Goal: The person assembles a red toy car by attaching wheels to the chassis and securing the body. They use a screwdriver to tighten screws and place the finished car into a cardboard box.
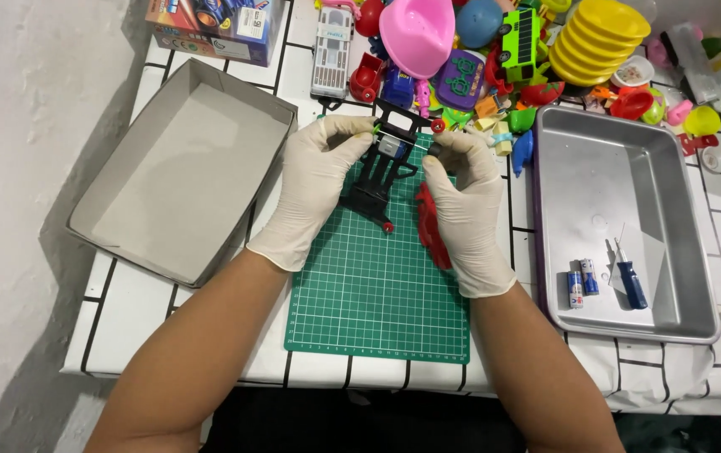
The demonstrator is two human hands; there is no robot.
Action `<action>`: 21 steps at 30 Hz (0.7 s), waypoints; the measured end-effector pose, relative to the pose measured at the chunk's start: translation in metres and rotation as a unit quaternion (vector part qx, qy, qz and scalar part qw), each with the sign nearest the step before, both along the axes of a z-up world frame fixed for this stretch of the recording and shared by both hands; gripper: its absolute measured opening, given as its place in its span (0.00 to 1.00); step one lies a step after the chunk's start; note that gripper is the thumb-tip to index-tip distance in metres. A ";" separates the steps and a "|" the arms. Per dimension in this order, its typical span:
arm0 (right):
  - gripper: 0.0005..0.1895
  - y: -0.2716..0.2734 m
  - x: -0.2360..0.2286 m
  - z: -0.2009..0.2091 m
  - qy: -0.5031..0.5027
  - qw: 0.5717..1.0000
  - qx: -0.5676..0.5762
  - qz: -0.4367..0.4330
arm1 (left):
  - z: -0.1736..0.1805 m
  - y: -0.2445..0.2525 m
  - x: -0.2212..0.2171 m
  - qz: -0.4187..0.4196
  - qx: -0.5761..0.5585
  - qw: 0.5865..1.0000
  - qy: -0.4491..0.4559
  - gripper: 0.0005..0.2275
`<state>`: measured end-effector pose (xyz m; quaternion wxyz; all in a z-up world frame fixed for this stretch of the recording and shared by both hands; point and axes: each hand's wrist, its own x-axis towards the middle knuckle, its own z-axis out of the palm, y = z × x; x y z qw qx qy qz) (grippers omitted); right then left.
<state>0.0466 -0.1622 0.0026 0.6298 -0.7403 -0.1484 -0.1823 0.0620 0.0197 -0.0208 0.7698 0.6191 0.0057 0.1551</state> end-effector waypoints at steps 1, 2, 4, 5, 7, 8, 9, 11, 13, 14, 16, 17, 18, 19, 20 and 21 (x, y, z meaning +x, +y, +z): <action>0.10 -0.001 -0.002 0.000 0.001 1.000 0.001 0.001 | 0.000 -0.001 0.000 0.001 0.001 1.000 0.001 0.06; 0.09 -0.002 -0.003 0.001 0.009 1.000 0.000 -0.004 | 0.000 -0.002 0.000 -0.002 -0.003 1.000 -0.005 0.06; 0.09 -0.003 -0.006 0.003 0.019 1.000 0.001 -0.008 | 0.002 -0.003 -0.001 -0.005 -0.004 1.000 -0.010 0.06; 0.10 -0.003 -0.008 0.004 0.009 1.000 -0.005 -0.007 | 0.004 -0.004 -0.003 -0.009 -0.019 1.000 -0.014 0.06; 0.11 -0.004 -0.009 0.006 0.000 1.000 -0.010 -0.006 | 0.009 -0.004 -0.006 -0.013 -0.033 0.999 -0.017 0.06; 0.12 -0.005 -0.009 0.007 -0.004 1.000 -0.012 -0.001 | 0.012 -0.004 -0.007 -0.018 -0.048 0.999 -0.005 0.05; 0.12 -0.006 -0.009 0.007 -0.006 1.000 -0.013 0.004 | 0.014 -0.003 -0.009 -0.024 -0.063 0.998 0.009 0.04; 0.13 -0.005 -0.010 0.005 -0.002 1.000 -0.009 0.005 | 0.011 -0.004 -0.009 -0.027 -0.074 0.997 0.011 0.04; 0.13 -0.005 -0.012 0.007 0.002 1.000 -0.007 0.005 | 0.008 -0.005 -0.008 -0.031 -0.088 0.996 0.014 0.04; 0.13 -0.005 -0.013 0.008 0.000 1.000 -0.008 0.009 | 0.007 -0.005 -0.009 -0.032 -0.089 0.995 0.015 0.04; 0.13 -0.005 -0.012 0.009 -0.005 1.000 -0.008 0.013 | 0.003 -0.003 -0.006 -0.033 -0.089 0.995 0.015 0.05; 0.14 -0.006 -0.010 0.007 -0.008 1.000 -0.006 0.016 | 0.000 -0.002 -0.005 -0.038 -0.089 0.995 0.010 0.07; 0.15 -0.008 -0.008 0.006 -0.011 1.000 -0.004 0.018 | -0.004 -0.002 -0.004 -0.043 -0.088 0.995 0.005 0.09; 0.15 -0.010 -0.007 0.004 -0.011 1.000 -0.004 0.018 | -0.002 -0.002 -0.004 -0.044 -0.088 0.995 0.005 0.09; 0.14 -0.012 -0.006 0.002 -0.003 1.000 0.005 0.026 | -0.001 -0.003 -0.005 -0.051 -0.095 0.994 -0.001 0.11; 0.13 -0.013 -0.005 0.000 0.005 0.999 0.013 0.035 | 0.001 -0.003 -0.006 -0.058 -0.102 0.993 -0.008 0.13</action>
